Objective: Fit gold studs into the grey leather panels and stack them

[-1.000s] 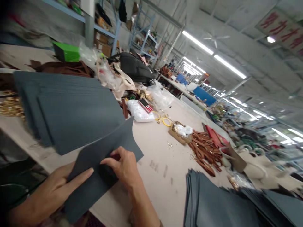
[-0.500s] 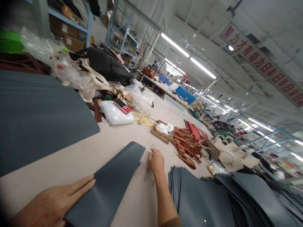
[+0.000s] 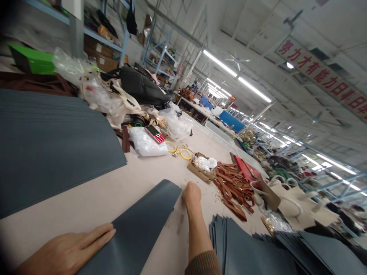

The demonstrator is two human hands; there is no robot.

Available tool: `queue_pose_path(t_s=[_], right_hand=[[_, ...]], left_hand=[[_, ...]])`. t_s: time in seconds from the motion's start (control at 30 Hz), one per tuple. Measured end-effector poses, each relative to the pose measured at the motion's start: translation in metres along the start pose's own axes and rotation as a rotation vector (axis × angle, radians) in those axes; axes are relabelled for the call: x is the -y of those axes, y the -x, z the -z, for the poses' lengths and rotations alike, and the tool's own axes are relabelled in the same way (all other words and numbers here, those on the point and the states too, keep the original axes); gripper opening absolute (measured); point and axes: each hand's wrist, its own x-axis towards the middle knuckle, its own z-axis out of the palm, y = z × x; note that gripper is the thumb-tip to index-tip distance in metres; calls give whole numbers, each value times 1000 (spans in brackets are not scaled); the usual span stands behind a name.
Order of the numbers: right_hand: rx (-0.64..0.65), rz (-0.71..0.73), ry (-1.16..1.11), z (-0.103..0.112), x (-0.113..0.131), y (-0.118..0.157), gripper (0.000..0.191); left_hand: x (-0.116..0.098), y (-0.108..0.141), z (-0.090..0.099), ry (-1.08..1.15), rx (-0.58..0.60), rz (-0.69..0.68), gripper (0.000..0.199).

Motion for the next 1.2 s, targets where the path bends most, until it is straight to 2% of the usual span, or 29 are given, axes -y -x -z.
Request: queue_pose_path(t_s=[0.17, 0.23, 0.3, 0.37, 0.43, 0.5, 0.57, 0.63, 0.73, 0.97, 1.03, 1.2], right_hand=[[-67, -29, -164, 21, -14, 11, 25], [-101, -30, -257, 33, -15, 26, 34], [-96, 18, -422, 40, -4, 50, 41], [16, 129, -681, 41, 21, 80, 40], [223, 248, -886, 37, 54, 112, 29], [395, 348, -888, 31, 86, 138, 17], [448, 437, -786, 26, 109, 152, 15], [454, 499, -707, 25, 120, 156, 18], [492, 517, -663, 25, 123, 152, 20], [556, 493, -581, 33, 129, 145, 17], [604, 513, -559, 35, 131, 141, 14], [701, 515, -544, 33, 129, 130, 10]], left_hand=[[-10, -3, 29, 95, 82, 22, 87], [-11, -4, 36, 138, 77, 6, 86], [-11, -5, 40, 148, 78, -7, 84], [-11, -5, 43, 124, 86, -19, 82], [-12, -6, 46, 93, 90, -36, 78], [-13, -6, 48, 72, 86, -50, 73], [-14, -6, 49, 61, 76, -57, 67], [-14, -5, 49, 61, 66, -69, 61], [-14, -5, 49, 73, 63, -72, 54], [-12, -2, 45, 113, 34, -64, 65], [-9, 0, 36, 129, -7, -62, 64], [1, 0, -1, 118, -118, -37, 59]])
